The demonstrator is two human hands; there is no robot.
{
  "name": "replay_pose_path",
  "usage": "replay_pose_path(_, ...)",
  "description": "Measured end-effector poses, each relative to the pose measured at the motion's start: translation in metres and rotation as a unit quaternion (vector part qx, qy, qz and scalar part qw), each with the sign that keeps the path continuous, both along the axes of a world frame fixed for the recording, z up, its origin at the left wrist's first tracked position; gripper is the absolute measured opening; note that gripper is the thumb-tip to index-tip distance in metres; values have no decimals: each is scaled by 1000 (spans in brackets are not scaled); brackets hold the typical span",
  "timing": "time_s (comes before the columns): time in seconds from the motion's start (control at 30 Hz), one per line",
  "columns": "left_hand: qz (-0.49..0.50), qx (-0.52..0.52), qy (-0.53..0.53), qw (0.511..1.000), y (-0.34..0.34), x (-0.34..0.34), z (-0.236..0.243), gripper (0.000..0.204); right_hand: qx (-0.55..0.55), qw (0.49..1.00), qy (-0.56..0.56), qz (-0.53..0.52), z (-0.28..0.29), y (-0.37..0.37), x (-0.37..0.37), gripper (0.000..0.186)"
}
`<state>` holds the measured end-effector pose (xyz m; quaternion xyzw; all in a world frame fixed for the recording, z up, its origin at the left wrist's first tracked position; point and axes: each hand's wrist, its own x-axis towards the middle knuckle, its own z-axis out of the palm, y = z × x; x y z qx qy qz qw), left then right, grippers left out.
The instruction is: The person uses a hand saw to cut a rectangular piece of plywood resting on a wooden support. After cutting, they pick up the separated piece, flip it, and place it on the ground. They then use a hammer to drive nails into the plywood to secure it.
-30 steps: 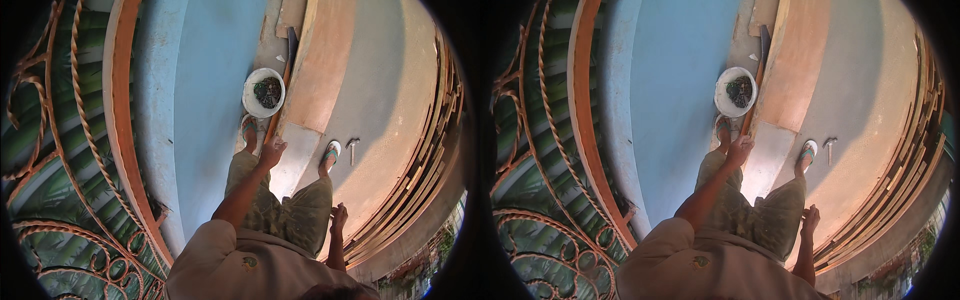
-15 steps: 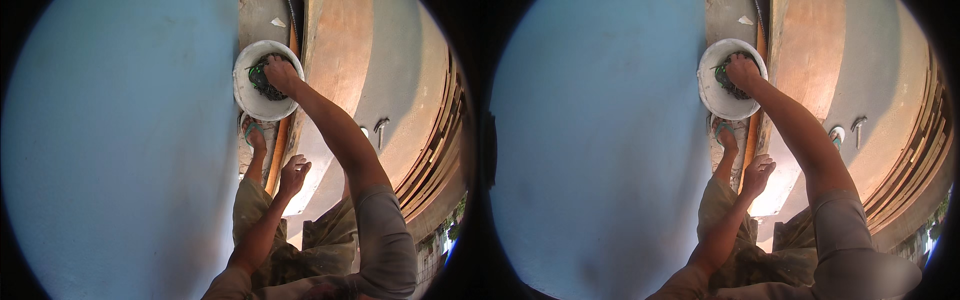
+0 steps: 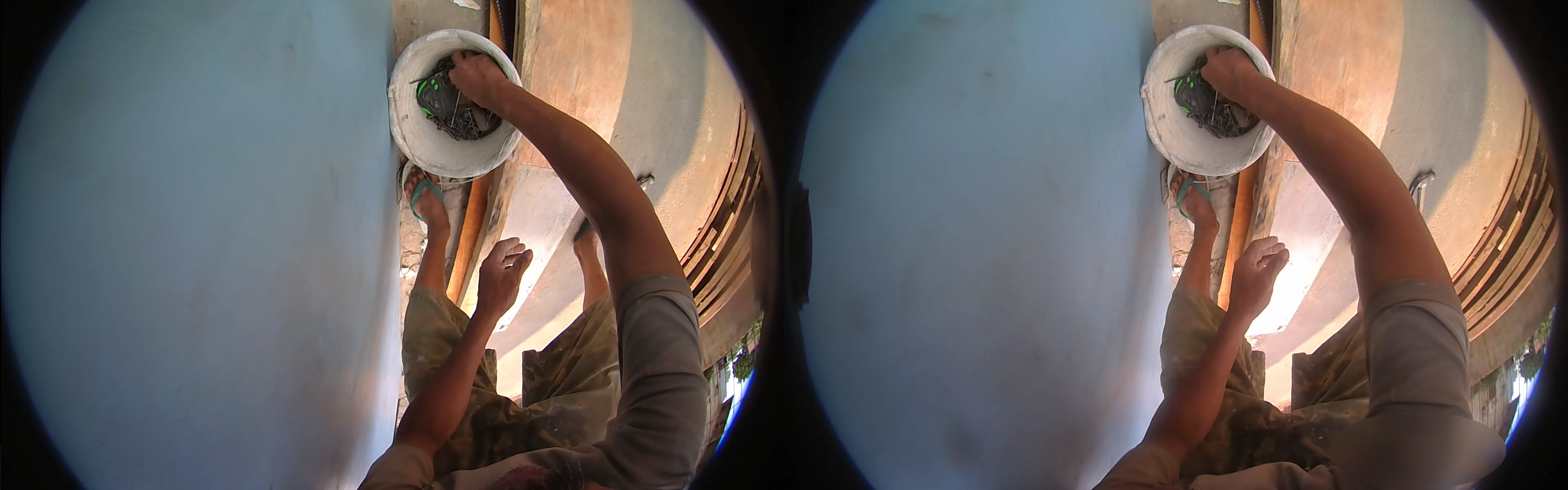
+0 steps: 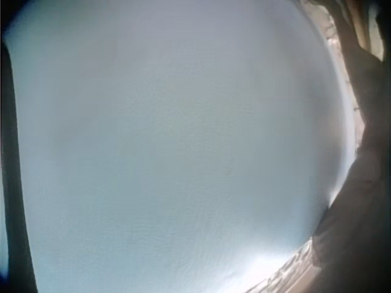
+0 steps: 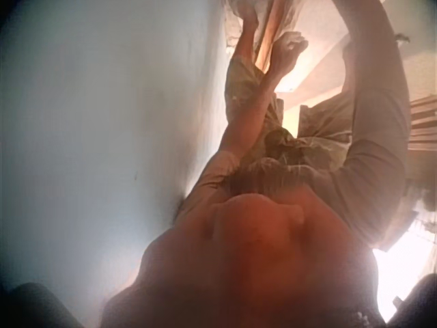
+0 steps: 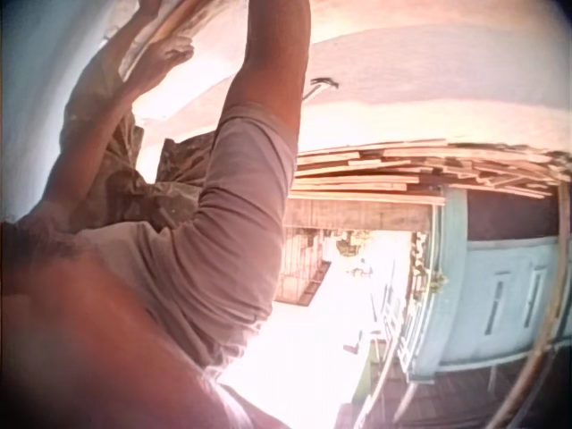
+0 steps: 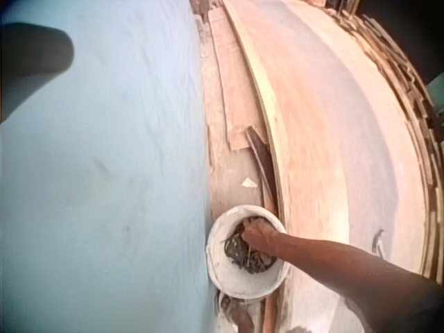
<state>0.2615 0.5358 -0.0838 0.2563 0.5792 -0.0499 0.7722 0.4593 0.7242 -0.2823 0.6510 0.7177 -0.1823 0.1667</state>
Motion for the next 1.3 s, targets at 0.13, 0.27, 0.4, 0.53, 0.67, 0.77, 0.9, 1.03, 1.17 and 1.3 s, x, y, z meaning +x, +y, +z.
replay_pose_path(0.13,9,2,2,1000,0,-2,-4,52,2,1000,21,-8,2,1,2,11)
replay_pose_path(0.27,22,1,-6,1000,-2,-3,-8,56,97,991,93,-10,4,-3,6,17)
replay_pose_path(0.4,54,-28,-3,998,1,-2,-8,60,86,941,257,-203,32,2,4,21)
replay_pose_path(0.53,27,-19,0,999,1,0,-9,56,128,890,319,-300,41,0,0,21)
replay_pose_path(0.67,38,-20,-2,999,-2,-2,-12,57,-40,973,198,-113,48,-11,-13,15)
replay_pose_path(0.77,26,-17,2,1000,-1,-2,-13,58,-86,987,133,-23,46,-31,-36,11)
replay_pose_path(0.9,38,-3,-11,999,-4,-4,-11,59,-90,991,95,-22,39,-42,-48,10)
replay_pose_path(1.03,49,-17,-6,999,-5,-3,-12,65,-92,992,84,-18,24,-43,-50,11)
replay_pose_path(1.17,64,-8,-2,998,-4,-2,-12,56,-101,988,107,-53,20,-41,-50,12)
replay_pose_path(1.3,111,13,37,993,9,-10,-14,53,-57,975,175,-125,64,-39,-45,11)
